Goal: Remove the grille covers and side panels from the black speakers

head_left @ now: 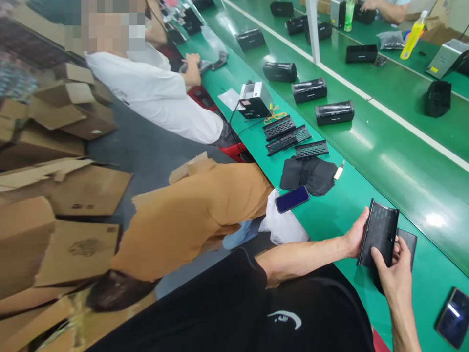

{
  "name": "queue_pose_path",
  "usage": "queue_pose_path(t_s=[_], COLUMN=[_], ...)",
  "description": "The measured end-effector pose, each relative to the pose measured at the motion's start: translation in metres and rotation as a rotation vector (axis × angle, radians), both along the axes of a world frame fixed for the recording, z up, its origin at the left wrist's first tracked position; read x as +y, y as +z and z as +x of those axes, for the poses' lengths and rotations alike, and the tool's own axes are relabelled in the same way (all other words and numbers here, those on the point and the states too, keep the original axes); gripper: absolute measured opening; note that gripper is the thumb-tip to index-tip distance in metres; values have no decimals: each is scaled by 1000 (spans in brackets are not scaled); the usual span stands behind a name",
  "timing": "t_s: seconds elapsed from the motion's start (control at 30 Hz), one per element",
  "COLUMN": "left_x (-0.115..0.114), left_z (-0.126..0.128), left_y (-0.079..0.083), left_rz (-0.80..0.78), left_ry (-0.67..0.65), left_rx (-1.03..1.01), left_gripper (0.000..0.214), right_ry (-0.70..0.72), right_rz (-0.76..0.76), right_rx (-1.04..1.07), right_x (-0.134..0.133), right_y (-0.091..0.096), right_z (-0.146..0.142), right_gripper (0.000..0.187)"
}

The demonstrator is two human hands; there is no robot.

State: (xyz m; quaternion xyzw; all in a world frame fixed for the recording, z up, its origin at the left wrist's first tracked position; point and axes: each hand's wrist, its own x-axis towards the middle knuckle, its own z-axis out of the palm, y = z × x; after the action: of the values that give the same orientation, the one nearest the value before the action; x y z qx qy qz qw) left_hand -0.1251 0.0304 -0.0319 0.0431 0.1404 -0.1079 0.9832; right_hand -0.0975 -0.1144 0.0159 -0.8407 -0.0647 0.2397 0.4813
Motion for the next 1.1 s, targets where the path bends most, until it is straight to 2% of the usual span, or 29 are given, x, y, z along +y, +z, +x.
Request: queue_pose_path(t_s=[0.17, 0.4, 0.6, 0.83, 1.0, 1.1], left_x=[-1, 1, -1, -1, 0, 0], left_z=[-1, 0, 0, -1, -5, -7], left_y=[4, 3, 2, -6, -7, -4], left_rz=[21, 8, -14, -20, -42, -49], left_ry=[-5, -17, -37, -45, -27, -11], left_rx=[42, 32, -38, -41, -28, -13], left_gripper=[117, 123, 129, 129, 125, 122], right_ry=[44, -11, -11, -10, -21, 0], right_rz=[-26, 36, 38, -33, 17, 12], right_rx=[41, 147, 155, 100, -12, -97], right_x=[3, -2, 0, 1, -3, -3], right_y=[-10, -9, -5, -2, -8, -10], right_z=[3, 6, 3, -1, 9, 19], right_gripper=[94, 97, 101, 98, 113, 116])
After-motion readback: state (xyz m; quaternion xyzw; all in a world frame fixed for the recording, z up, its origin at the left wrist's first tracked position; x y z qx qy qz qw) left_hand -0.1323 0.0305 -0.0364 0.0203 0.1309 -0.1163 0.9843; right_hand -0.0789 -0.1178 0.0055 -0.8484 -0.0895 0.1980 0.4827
